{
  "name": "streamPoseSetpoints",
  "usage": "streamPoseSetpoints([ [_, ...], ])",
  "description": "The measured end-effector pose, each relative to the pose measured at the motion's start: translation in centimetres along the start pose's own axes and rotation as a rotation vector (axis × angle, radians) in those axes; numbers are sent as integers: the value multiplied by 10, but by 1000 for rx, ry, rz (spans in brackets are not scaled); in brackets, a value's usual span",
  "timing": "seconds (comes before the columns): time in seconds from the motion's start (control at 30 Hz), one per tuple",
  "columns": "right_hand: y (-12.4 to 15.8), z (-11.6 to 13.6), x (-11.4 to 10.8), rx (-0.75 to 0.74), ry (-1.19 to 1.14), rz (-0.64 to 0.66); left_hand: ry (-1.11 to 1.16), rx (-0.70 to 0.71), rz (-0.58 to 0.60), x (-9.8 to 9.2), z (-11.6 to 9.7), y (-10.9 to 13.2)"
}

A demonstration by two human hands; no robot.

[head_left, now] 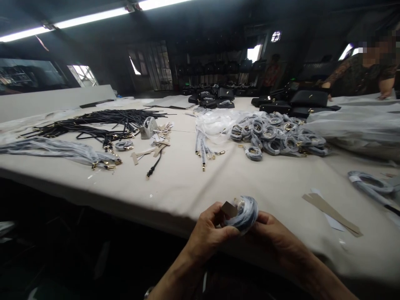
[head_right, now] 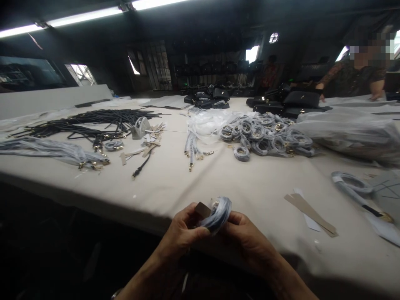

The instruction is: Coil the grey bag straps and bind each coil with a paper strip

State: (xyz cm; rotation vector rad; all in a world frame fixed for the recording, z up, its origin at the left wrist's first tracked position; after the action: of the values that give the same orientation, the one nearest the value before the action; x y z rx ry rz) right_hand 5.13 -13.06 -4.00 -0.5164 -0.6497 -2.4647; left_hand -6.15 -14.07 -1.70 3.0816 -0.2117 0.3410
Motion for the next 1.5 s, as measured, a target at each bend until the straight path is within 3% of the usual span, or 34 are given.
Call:
streamPoseSetpoints([
  [0.17,11,-8,-6,9,-91,-90,-301,56,-96,-17,-7,-1],
  [0.3,26,-13,-19,-198,-96,-137,-269,-11,-69,-21,-2,-5],
  [0.37,35,-11,-29,-346,118,-162,-175,-95,-37,-20,6,-7],
  [0.43,44,-1,-30,-533,526,-159,-71,-199,-5,-17,17,-7],
  [0.5,52,9,-16,-744,968,-119,-21,-266,17,-14,23,-6],
  [0.57,59,13,4,-932,1257,-22,-51,-288,13,-14,25,-6],
  [0.67,67,19,30,-1131,1411,74,-171,-306,-17,-12,25,-6],
  [0.83,73,34,56,-1283,1584,26,-359,-213,-13,1,12,-9],
  [1.03,67,60,47,-1277,1393,47,-366,-167,100,11,5,-14],
  [1.23,63,71,33,-1245,1249,7,-458,-73,355,21,-4,-8],
  [1.4,55,65,22,-1116,1263,20,-505,-6,243,17,3,-12],
  [1.5,52,60,12,-1044,1252,-13,-597,90,197,24,1,-12],
])
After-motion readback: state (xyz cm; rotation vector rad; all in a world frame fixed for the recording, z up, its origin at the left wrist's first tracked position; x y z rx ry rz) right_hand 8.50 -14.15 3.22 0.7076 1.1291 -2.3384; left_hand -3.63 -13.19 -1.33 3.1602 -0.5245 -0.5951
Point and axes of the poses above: each hand's wrist, its own y-axis away from the middle knuckle, its own x-axis out of the palm, z = x × y, the point moved 10 cm from there along -y, towards the middle knuckle, and after that the axes turned 1 degree about -x, right-handed, at the moved point
